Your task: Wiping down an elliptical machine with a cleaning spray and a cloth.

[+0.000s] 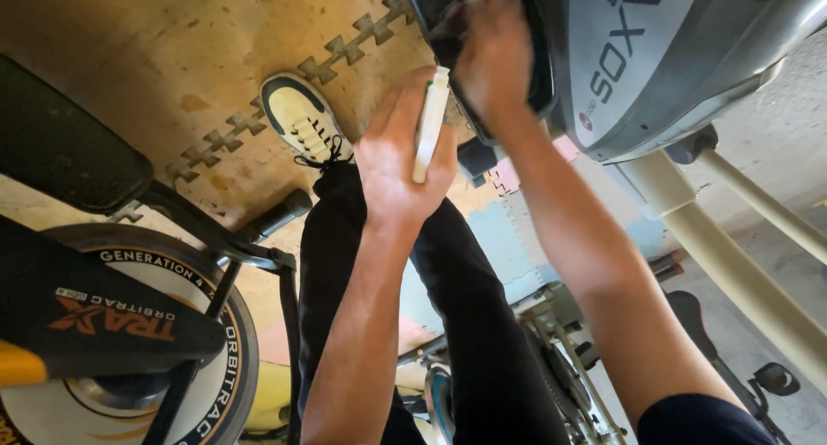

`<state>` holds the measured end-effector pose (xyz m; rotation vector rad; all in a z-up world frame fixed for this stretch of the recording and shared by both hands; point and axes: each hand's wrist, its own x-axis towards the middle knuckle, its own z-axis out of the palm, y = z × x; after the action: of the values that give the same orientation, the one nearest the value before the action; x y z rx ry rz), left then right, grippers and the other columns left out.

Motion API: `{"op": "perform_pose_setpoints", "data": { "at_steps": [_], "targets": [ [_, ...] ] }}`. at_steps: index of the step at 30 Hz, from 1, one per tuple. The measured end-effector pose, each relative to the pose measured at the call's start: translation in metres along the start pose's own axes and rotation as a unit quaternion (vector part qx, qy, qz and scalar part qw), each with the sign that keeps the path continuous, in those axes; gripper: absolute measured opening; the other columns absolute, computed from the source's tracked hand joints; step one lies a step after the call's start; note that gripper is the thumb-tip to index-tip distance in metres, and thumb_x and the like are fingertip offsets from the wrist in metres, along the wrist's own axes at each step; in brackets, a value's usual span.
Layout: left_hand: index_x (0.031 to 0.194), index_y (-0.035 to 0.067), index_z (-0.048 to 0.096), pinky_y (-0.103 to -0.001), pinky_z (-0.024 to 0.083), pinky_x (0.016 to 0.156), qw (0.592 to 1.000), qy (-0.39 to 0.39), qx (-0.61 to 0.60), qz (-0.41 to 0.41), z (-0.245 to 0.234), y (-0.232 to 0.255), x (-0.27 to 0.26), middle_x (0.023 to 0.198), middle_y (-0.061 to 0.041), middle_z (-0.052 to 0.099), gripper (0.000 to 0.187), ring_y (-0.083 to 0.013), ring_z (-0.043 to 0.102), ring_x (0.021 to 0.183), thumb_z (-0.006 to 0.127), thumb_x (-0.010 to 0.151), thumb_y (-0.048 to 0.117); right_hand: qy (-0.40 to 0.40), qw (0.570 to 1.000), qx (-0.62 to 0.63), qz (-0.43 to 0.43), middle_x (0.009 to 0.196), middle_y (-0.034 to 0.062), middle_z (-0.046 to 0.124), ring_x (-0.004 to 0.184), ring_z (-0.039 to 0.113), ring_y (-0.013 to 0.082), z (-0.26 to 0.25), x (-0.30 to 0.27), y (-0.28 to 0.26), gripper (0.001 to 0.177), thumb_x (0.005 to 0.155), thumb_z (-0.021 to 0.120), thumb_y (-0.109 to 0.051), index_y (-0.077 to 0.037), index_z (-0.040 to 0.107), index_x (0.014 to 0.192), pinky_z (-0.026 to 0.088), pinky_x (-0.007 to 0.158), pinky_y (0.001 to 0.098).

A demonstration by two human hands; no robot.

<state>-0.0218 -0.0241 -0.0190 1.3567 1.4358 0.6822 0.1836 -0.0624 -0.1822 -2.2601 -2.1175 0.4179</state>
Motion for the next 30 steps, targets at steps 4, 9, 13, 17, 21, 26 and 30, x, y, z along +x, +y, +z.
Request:
{"op": "perform_pose_setpoints", "data": {
  "at_steps": [4, 9, 13, 17, 21, 26, 30],
  "targets": [
    [0.129, 0.0, 0.065, -0.039, 0.066, 0.092, 1.0, -0.006, 0.013, 0.008, 0.004, -0.001, -0.003, 0.123, -0.02, 0.071, 0.034, -0.0353, 0.077, 0.11, 0.06, 0.097, 0.01, 0.02, 0.993, -0.011, -0.116, 0.138, 0.0248, 0.062, 0.13, 0.055, 0.047, -0.008, -0.013, -0.009, 0.048, 0.087, 0.072, -0.01, -0.001, 0.068, 0.135, 0.047, 0.108, 0.0461],
    [0.13, -0.001, 0.064, -0.04, 0.066, 0.094, 1.0, -0.007, 0.003, -0.001, -0.003, 0.01, 0.003, 0.126, -0.02, 0.071, 0.04, -0.0359, 0.076, 0.112, 0.059, 0.092, 0.009, 0.02, 0.989, 0.141, -0.031, 0.119, 0.0186, 0.069, 0.11, 0.062, 0.0424, -0.038, 0.026, -0.005, 0.028, 0.092, 0.065, -0.005, -0.003, 0.069, 0.12, 0.051, 0.097, 0.048],
    [0.131, 0.001, 0.064, -0.039, 0.065, 0.098, 1.0, -0.006, -0.001, 0.016, 0.001, 0.003, 0.001, 0.128, -0.019, 0.071, 0.038, -0.0348, 0.076, 0.116, 0.059, 0.094, 0.009, 0.045, 0.993, 0.105, 0.033, 0.112, 0.0149, 0.069, 0.107, 0.063, 0.0369, -0.004, 0.022, -0.021, 0.015, 0.101, 0.066, -0.009, -0.01, 0.07, 0.115, 0.052, 0.094, 0.0491],
    [0.132, -0.001, 0.064, -0.039, 0.064, 0.098, 1.0, -0.006, 0.0, 0.002, -0.004, 0.012, 0.006, 0.127, -0.02, 0.071, 0.04, -0.0356, 0.075, 0.113, 0.059, 0.092, 0.007, -0.056, 0.982, 0.176, -0.026, 0.125, 0.0167, 0.061, 0.114, 0.06, 0.0389, -0.01, 0.008, -0.053, 0.027, 0.101, 0.063, -0.013, -0.007, 0.062, 0.128, 0.053, 0.095, 0.0463],
    [0.132, 0.002, 0.064, -0.036, 0.063, 0.098, 1.0, 0.008, 0.017, 0.017, 0.002, 0.004, 0.003, 0.129, -0.018, 0.071, 0.037, -0.0335, 0.075, 0.115, 0.059, 0.095, 0.005, -0.134, 0.987, 0.085, -0.025, 0.131, 0.0211, 0.054, 0.113, 0.059, 0.0401, -0.009, 0.014, -0.053, 0.032, 0.098, 0.067, -0.018, -0.008, 0.064, 0.128, 0.054, 0.085, 0.0475],
    [0.128, 0.001, 0.065, -0.039, 0.064, 0.096, 1.0, -0.01, -0.002, -0.008, -0.001, 0.014, 0.004, 0.125, -0.018, 0.072, 0.037, -0.0353, 0.076, 0.112, 0.06, 0.092, 0.006, 0.028, 0.989, 0.146, -0.022, 0.135, 0.0098, 0.056, 0.123, 0.059, 0.0355, -0.005, 0.038, -0.061, 0.031, 0.105, 0.068, -0.013, -0.014, 0.062, 0.135, 0.058, 0.098, 0.0445],
    [0.13, -0.002, 0.063, -0.041, 0.063, 0.093, 1.0, -0.001, 0.002, 0.014, -0.005, 0.015, 0.004, 0.126, -0.021, 0.07, 0.04, -0.0383, 0.074, 0.111, 0.061, 0.091, 0.009, 0.056, 0.993, 0.078, -0.063, 0.136, 0.0131, 0.057, 0.121, 0.057, 0.0388, -0.022, 0.011, -0.059, 0.044, 0.092, 0.067, -0.011, -0.013, 0.06, 0.136, 0.054, 0.1, 0.0496]
  ]
}}
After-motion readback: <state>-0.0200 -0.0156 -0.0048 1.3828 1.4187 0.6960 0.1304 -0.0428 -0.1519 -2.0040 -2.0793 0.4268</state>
